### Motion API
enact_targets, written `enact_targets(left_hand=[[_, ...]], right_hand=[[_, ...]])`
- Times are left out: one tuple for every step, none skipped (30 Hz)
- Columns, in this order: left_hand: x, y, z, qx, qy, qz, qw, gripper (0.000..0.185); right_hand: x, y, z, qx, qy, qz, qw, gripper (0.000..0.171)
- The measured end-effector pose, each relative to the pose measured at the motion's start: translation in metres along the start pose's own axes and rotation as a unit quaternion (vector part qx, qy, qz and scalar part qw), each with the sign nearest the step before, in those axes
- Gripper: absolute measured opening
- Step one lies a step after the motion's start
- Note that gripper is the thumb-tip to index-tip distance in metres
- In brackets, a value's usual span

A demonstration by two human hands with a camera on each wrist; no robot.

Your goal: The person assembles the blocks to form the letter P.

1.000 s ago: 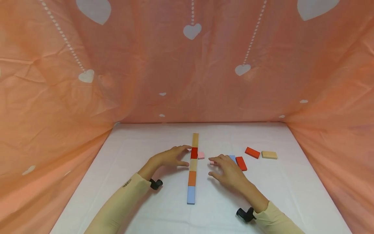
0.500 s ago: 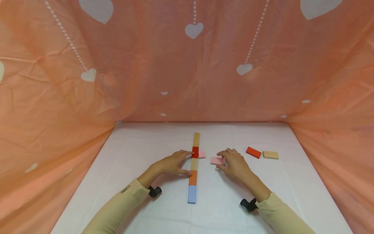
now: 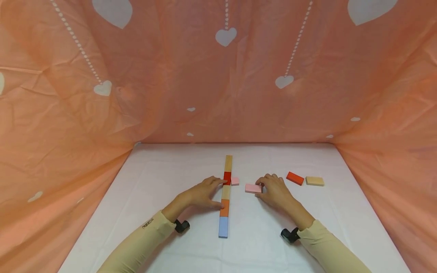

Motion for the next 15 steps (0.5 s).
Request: enact_targets(left_hand=[[0.000, 0.000, 0.000, 0.000, 0.000, 0.001, 1.0000, 0.094], [0.000, 0.000, 0.000, 0.000, 0.000, 0.002, 1.0000, 0.094], [0.000, 0.000, 0.000, 0.000, 0.000, 0.003, 1.0000, 0.094], [0.000, 0.000, 0.000, 0.001, 0.001, 0.004, 1.0000, 0.094], [0.000, 0.000, -0.001, 0.001, 0.000, 0.004, 1.0000, 0.094], [-0.001, 0.000, -0.001, 0.002, 0.000, 0.005, 1.0000, 0.095], [-0.001, 0.000, -0.001, 0.002, -0.002, 0.006, 1.0000, 0.095], [-0.001, 0.000, -0.001, 0.003, -0.003, 0.008, 1.0000, 0.095], [-0.001, -0.001, -0.001, 0.004, -0.005, 0.010, 0.9999, 0.095], [-0.001, -0.001, 0.000, 0.005, -0.005, 0.013, 0.9999, 0.095], [0.000, -0.001, -0.001, 0.007, -0.006, 0.015, 0.9998, 0.096], [0.000, -0.001, -0.001, 0.008, -0.007, 0.018, 0.9998, 0.096], [0.001, -0.002, -0.001, 0.009, -0.009, 0.019, 0.9997, 0.096], [0.001, -0.002, -0.001, 0.010, -0.009, 0.020, 0.9997, 0.096], [0.002, -0.002, -0.001, 0.011, -0.010, 0.021, 0.9997, 0.096]], right_hand=[[-0.001, -0.001, -0.001, 0.003, -0.002, -0.001, 1.000, 0.032], [-0.002, -0.001, -0.001, 0.006, -0.004, -0.002, 1.000, 0.032], [-0.002, -0.002, -0.001, 0.010, -0.008, -0.003, 1.000, 0.032], [-0.003, -0.003, -0.001, 0.014, -0.012, -0.005, 1.000, 0.031], [-0.005, -0.004, -0.001, 0.017, -0.018, -0.007, 1.000, 0.031], [-0.006, -0.006, 0.000, 0.018, -0.023, -0.009, 1.000, 0.031], [-0.007, -0.007, 0.001, 0.019, -0.030, -0.009, 0.999, 0.031], [-0.008, -0.009, 0.002, 0.019, -0.037, -0.009, 0.999, 0.030], [-0.009, -0.011, 0.004, 0.017, -0.043, -0.007, 0.999, 0.030], [-0.010, -0.014, 0.005, 0.015, -0.050, -0.005, 0.999, 0.029], [-0.011, -0.017, 0.007, 0.012, -0.057, -0.001, 0.998, 0.029], [-0.011, -0.020, 0.009, 0.007, -0.064, 0.005, 0.998, 0.028], [-0.012, -0.024, 0.010, 0.004, -0.071, 0.010, 0.997, 0.028], [-0.012, -0.027, 0.011, 0.001, -0.080, 0.015, 0.997, 0.028], [-0.013, -0.031, 0.011, -0.002, -0.086, 0.020, 0.996, 0.028]])
Point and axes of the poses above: each hand's wrist, its own y-axis away from the middle knuckle, its own z-axis out of the back of the hand, x = y × z, the point moved 7 cm from there along -y, towards the middle knuckle, and after that the axes turned 7 degrees about y, right-handed, at the moved point
